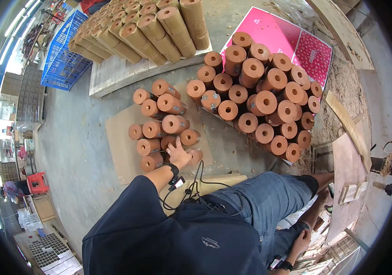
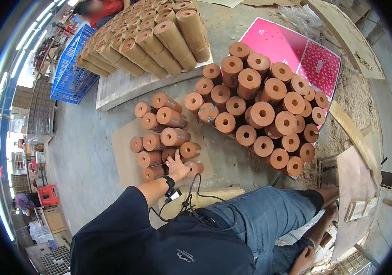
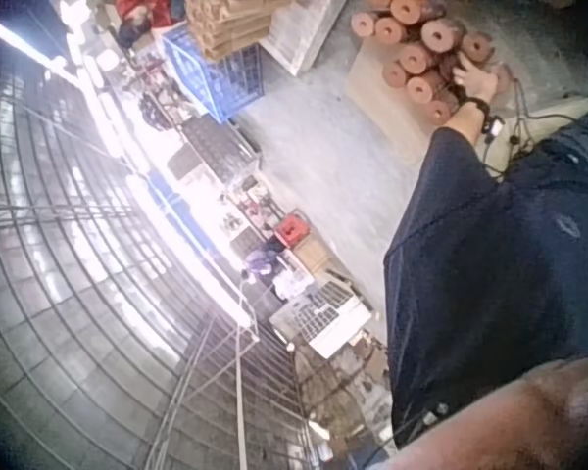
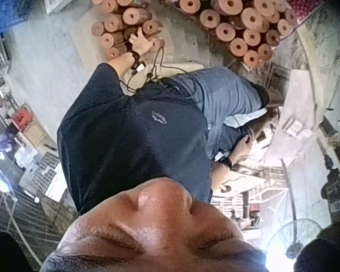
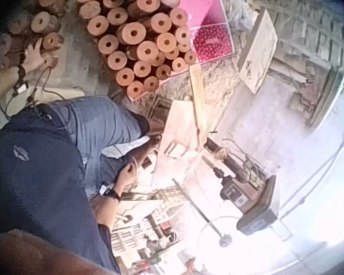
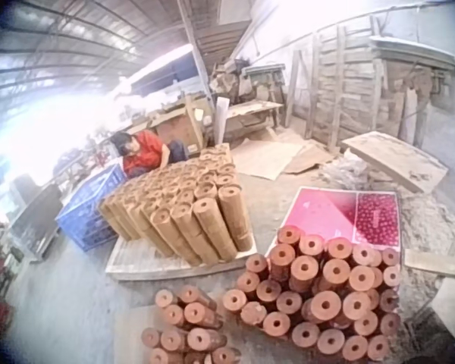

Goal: Using a drill press to drill holes into cylindrical wooden pieces in a workshop.

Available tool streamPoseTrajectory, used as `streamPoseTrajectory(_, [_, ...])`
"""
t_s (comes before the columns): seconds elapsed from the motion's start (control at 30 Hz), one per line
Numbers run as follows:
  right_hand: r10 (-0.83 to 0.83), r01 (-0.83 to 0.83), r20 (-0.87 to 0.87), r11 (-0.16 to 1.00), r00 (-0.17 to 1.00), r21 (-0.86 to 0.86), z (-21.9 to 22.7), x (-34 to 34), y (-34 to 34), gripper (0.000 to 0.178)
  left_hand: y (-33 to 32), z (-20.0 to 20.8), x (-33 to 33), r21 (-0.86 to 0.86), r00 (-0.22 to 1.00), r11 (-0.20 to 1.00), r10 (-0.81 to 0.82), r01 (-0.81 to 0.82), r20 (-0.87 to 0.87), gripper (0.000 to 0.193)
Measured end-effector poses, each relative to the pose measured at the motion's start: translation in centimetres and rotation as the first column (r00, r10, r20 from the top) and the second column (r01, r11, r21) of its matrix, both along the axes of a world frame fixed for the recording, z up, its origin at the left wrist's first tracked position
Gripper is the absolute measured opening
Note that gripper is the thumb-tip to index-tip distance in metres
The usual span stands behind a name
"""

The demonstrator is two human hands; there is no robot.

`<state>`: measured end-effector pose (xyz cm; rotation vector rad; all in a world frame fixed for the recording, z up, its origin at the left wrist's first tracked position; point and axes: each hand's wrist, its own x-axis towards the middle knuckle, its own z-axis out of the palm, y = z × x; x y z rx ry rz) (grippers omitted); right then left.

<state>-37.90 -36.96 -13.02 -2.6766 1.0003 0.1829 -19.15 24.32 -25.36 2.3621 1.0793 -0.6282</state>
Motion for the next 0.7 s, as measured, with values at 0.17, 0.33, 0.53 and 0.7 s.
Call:
streamPoseTrajectory(0.17, [-0.019, 0.019, 0.002, 0.999, 1.0, -0.033, 0.1, -0.4, 0.4, 0.024, 0.9, 0.0, -1.7, 0.027, 0.95, 0.95, -0.312, 0.312, -0.032, 0.104])
streamPoseTrajectory(0.33, [0.033, -0.037, -0.025, 0.988, 0.999, -0.15, 0.1, -0.1, 0.7, 0.023, 1.1, -0.1, -1.9, 0.027, 0.948, 0.957, -0.289, 0.288, 0.134, 0.098])
streamPoseTrajectory(0.53, [0.029, -0.032, -0.026, 0.993, 0.999, -0.113, 0.1, 0.0, 0.6, 0.023, 0.2, -0.5, -1.0, 0.162, 0.911, 0.913, -0.395, 0.375, 0.117, 0.092])
streamPoseTrajectory(0.7, [0.042, -0.041, 0.006, 0.996, 0.999, -0.081, -0.1, 0.0, 0.9, 0.023, 0.2, -0.9, -1.2, 0.111, 0.944, 0.942, -0.325, 0.318, 0.053, 0.092])
